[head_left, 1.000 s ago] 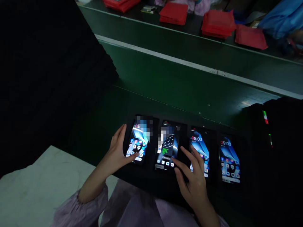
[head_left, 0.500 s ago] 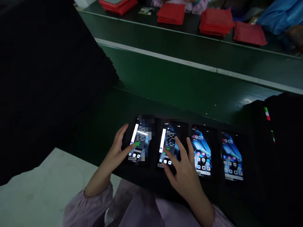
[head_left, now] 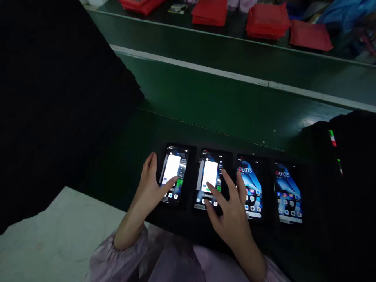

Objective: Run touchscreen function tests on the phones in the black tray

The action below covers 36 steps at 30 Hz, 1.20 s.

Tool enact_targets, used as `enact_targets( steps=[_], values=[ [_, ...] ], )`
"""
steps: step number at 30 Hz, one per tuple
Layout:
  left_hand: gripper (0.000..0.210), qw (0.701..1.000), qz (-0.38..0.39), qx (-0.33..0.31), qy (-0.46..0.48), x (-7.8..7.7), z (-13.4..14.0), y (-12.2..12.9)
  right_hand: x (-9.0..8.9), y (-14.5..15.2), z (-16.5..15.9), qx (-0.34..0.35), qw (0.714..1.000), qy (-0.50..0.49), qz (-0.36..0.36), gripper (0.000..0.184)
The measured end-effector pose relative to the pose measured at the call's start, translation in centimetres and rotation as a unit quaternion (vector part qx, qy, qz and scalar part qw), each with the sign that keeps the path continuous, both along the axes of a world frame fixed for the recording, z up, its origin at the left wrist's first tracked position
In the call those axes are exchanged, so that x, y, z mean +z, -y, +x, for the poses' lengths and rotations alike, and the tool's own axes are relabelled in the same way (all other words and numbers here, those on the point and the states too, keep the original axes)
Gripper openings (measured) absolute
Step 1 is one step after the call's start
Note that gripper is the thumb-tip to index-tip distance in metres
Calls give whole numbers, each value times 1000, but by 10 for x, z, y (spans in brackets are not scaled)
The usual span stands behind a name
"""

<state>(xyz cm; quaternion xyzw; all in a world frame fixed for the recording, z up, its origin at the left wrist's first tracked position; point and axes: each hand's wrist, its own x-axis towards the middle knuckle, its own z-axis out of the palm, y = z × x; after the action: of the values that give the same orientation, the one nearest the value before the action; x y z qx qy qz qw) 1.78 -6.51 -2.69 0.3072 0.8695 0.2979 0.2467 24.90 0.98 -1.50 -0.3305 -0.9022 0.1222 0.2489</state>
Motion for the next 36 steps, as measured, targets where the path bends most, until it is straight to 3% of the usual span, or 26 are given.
enact_targets(
  steps=[3,10,13,18,26,36],
  values=[
    [110,999,-8,20,29,9,-4,-5,-1,-1,-2,8,1000,7,-7,25],
    [125,998,-54,3,-37,9,4,-13,-9,-4,1,-86,994,-52,39,16],
    [128,998,-60,1,-33,9,6,-14,-6,-3,-1,-64,997,-38,23,20],
    [111,1000,-18,9,-14,9,3,-11,0,-3,-5,0,1000,10,-4,26],
    [100,1000,-4,31,5,10,3,-9,-6,-6,-2,-83,995,-52,27,15],
    [82,993,57,79,72,5,-7,-8,2,-4,-5,4,1000,23,-3,30]
  ],
)
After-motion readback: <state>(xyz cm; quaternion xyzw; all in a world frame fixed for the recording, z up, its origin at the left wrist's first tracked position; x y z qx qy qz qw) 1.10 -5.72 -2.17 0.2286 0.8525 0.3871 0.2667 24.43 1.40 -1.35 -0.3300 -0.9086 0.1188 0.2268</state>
